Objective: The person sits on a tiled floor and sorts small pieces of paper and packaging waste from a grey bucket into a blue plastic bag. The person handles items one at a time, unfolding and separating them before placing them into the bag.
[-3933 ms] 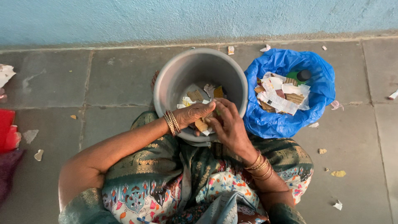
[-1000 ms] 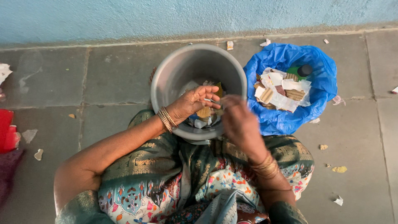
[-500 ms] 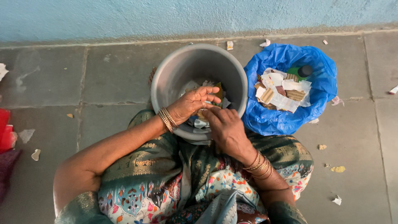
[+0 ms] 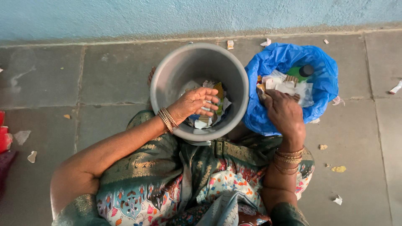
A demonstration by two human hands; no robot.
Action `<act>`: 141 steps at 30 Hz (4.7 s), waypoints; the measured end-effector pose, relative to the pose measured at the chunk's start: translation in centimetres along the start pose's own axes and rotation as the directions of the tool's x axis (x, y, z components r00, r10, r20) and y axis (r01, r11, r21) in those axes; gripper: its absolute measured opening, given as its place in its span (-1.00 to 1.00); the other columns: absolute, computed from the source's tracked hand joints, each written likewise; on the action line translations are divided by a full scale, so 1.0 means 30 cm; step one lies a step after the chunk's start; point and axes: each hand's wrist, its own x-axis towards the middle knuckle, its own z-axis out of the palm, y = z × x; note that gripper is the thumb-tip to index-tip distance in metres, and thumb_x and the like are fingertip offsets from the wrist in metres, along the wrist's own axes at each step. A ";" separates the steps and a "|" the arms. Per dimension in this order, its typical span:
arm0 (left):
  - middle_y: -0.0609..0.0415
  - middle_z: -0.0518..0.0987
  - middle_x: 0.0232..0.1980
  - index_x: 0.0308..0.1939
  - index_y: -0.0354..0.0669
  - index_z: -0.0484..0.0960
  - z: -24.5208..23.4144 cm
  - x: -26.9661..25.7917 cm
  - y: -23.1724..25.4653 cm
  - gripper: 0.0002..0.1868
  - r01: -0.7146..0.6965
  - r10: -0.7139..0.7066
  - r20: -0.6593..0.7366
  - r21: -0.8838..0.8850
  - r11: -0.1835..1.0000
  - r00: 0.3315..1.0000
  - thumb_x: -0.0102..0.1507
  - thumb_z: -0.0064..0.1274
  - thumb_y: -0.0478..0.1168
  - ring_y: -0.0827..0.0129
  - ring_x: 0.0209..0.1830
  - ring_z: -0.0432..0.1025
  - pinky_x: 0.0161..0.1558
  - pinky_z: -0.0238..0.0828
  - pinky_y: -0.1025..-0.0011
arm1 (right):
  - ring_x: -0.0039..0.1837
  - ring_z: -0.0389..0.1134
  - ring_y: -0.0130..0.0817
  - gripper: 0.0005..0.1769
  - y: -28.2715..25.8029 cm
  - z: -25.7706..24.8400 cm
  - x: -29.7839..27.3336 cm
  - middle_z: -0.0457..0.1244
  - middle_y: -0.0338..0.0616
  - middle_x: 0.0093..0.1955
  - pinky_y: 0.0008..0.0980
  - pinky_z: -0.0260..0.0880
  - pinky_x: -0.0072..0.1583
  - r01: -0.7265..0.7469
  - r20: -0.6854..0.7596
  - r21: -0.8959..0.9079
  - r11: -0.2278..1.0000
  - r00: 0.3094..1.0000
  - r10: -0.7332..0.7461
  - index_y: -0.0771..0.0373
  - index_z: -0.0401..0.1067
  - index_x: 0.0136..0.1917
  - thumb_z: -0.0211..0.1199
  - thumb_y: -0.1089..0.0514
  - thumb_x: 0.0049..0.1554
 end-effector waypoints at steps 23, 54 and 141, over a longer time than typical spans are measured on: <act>-0.30 0.60 0.22 0.18 -0.23 0.62 -0.354 0.340 -0.215 -0.54 0.289 -0.349 -0.263 0.957 0.024 0.900 0.20 0.19 -0.21 -0.05 0.26 0.50 0.23 0.47 0.16 | 0.12 0.47 -0.03 -0.72 -0.114 -0.114 -0.030 0.39 0.11 0.15 -0.21 0.44 0.09 -0.063 -0.212 0.204 0.977 0.971 0.107 0.37 0.48 0.24 0.25 0.19 0.32; -0.23 0.39 0.36 0.39 0.01 0.40 -0.230 0.417 -0.254 -0.11 -0.121 -0.331 0.084 0.988 -0.093 0.940 0.01 0.38 0.06 -0.13 0.40 0.27 0.42 0.16 -0.06 | 0.12 0.48 -0.06 -0.75 -0.091 -0.102 -0.010 0.40 0.08 0.14 -0.24 0.45 0.10 -0.051 -0.245 0.245 0.968 0.963 0.112 0.37 0.50 0.22 0.27 0.25 0.29; -0.05 0.65 0.02 0.12 -0.27 0.54 -0.007 0.043 0.084 -0.73 -0.260 0.209 -0.292 -0.149 0.954 0.933 0.35 0.09 -0.30 0.39 0.00 0.59 -0.02 0.67 0.33 | 0.26 0.40 -0.07 -0.76 -0.055 0.004 -0.013 0.34 0.16 0.23 -0.23 0.40 0.26 -0.010 -0.355 0.495 0.869 0.911 0.212 0.42 0.50 0.22 0.24 0.32 0.29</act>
